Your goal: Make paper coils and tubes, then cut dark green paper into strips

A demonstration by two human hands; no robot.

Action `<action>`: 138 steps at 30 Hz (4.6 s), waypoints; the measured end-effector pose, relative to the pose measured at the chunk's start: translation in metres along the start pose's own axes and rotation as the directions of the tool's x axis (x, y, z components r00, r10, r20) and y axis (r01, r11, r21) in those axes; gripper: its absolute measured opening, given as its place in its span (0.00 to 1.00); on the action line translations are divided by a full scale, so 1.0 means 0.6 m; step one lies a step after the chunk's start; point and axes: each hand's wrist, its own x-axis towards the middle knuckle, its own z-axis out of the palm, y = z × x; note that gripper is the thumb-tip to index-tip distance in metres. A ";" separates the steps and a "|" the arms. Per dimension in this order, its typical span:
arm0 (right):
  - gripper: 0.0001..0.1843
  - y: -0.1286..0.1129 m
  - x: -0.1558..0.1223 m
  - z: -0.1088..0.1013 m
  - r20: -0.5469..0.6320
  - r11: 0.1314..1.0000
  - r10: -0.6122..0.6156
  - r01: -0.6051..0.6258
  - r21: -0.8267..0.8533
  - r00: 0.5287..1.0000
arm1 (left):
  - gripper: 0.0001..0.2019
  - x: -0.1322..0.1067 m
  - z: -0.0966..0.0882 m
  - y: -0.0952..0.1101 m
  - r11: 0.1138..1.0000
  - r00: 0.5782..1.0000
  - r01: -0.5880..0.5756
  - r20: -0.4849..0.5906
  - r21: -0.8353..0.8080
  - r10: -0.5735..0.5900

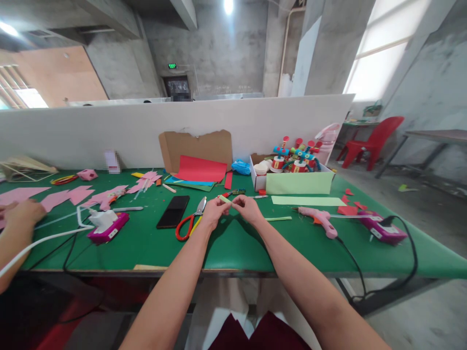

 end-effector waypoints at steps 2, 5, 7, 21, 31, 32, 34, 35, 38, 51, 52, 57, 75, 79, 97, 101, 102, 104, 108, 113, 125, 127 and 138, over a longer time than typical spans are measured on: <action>0.03 0.003 0.001 0.001 0.014 1.000 0.014 -0.014 0.013 1.000 | 0.18 0.001 -0.001 0.000 1.000 1.000 -0.006 0.004 0.012 0.006; 0.04 0.006 0.002 0.001 0.026 1.000 0.021 -0.021 0.000 0.999 | 0.17 0.001 0.000 0.000 0.999 1.000 -0.012 0.002 0.036 0.012; 0.05 0.006 0.002 0.000 0.032 1.000 0.019 -0.019 -0.020 0.999 | 0.17 0.001 0.000 0.000 0.999 1.000 -0.021 -0.011 0.044 0.022; 0.05 0.009 0.004 -0.002 0.048 0.999 0.010 -0.008 -0.044 0.999 | 0.16 0.009 -0.008 -0.004 0.996 0.992 -0.089 -0.087 0.018 0.090; 0.05 0.002 0.002 -0.001 0.075 0.994 0.081 -0.086 0.062 0.994 | 0.15 0.011 -0.013 -0.002 0.991 0.972 -0.127 -0.203 -0.029 0.119; 0.05 0.004 0.002 -0.001 0.086 0.992 0.089 -0.096 0.084 0.992 | 0.15 0.012 -0.014 -0.003 0.990 0.969 -0.142 -0.208 -0.014 0.136; 0.05 0.006 0.002 0.001 0.108 0.985 0.101 -0.114 0.128 0.989 | 0.15 0.015 -0.016 -0.007 0.985 0.962 -0.170 -0.211 0.023 0.171; 0.06 0.007 0.002 0.002 0.116 0.982 0.104 -0.121 0.146 0.988 | 0.15 0.017 -0.018 -0.009 0.983 0.961 -0.178 -0.209 0.040 0.183; 0.07 0.008 0.002 0.005 0.118 0.978 0.105 -0.124 0.170 0.987 | 0.15 0.024 -0.024 -0.015 0.980 0.959 -0.188 -0.202 0.066 0.198; 0.12 0.005 0.000 0.002 0.134 0.902 0.204 -0.240 0.359 0.970 | 0.23 0.012 -0.017 0.001 0.987 0.977 -0.148 -0.164 -0.059 0.137; 0.12 0.005 0.000 0.002 0.136 0.897 0.203 -0.240 0.371 0.970 | 0.23 0.010 -0.014 0.001 0.991 0.988 -0.124 -0.099 -0.054 0.118; 0.15 0.006 -0.001 0.004 0.189 0.928 0.155 -0.209 0.309 0.970 | 0.20 0.003 0.001 -0.001 0.982 0.986 -0.163 -0.005 0.092 0.164; 0.13 0.003 0.001 -0.003 0.070 0.955 0.127 -0.141 0.260 0.989 | 0.21 0.001 -0.002 0.004 0.978 0.988 -0.155 0.000 0.140 0.157; 0.14 0.008 0.001 0.000 0.079 0.967 0.125 -0.140 0.214 0.989 | 0.19 0.003 -0.003 0.000 0.963 0.981 -0.185 -0.026 0.198 0.194; 0.14 0.024 0.009 0.005 0.082 0.970 0.089 -0.105 0.220 0.993 | 0.18 0.004 -0.002 0.003 0.980 0.985 -0.153 -0.060 0.129 0.162; 0.13 0.022 0.008 0.004 0.077 0.972 0.084 -0.099 0.215 0.993 | 0.18 0.003 -0.001 0.004 0.983 0.987 -0.147 -0.044 0.106 0.152; 0.13 0.021 0.007 0.003 0.076 0.974 0.081 -0.095 0.207 0.994 | 0.18 0.002 0.000 0.004 0.984 0.988 -0.148 -0.028 0.098 0.151; 0.14 0.020 0.006 0.001 0.071 0.979 0.072 -0.084 0.186 0.995 | 0.17 0.002 0.000 0.003 0.984 0.988 -0.156 0.005 0.090 0.156; 0.14 0.017 0.005 -0.001 0.079 0.979 0.059 -0.073 0.190 0.995 | 0.17 0.003 -0.001 -0.001 0.977 0.983 -0.182 0.009 0.108 0.182; 0.15 0.015 0.006 -0.002 0.144 0.956 0.097 -0.133 0.260 0.985 | 0.16 0.009 -0.004 -0.006 0.970 0.976 -0.204 -0.047 0.136 0.212; 0.13 0.019 0.006 -0.003 0.117 0.981 0.053 -0.074 0.181 0.992 | 0.18 0.006 -0.003 -0.005 0.968 0.986 -0.158 -0.025 0.198 0.166; 0.13 0.020 0.007 -0.003 0.102 0.988 0.046 -0.061 0.144 0.994 | 0.19 0.006 -0.004 -0.005 0.962 0.985 -0.160 -0.028 0.222 0.170; 0.15 0.013 0.004 -0.007 0.101 0.991 0.048 -0.060 0.119 0.994 | 0.19 0.007 -0.002 -0.005 0.984 0.986 -0.162 -0.022 0.080 0.164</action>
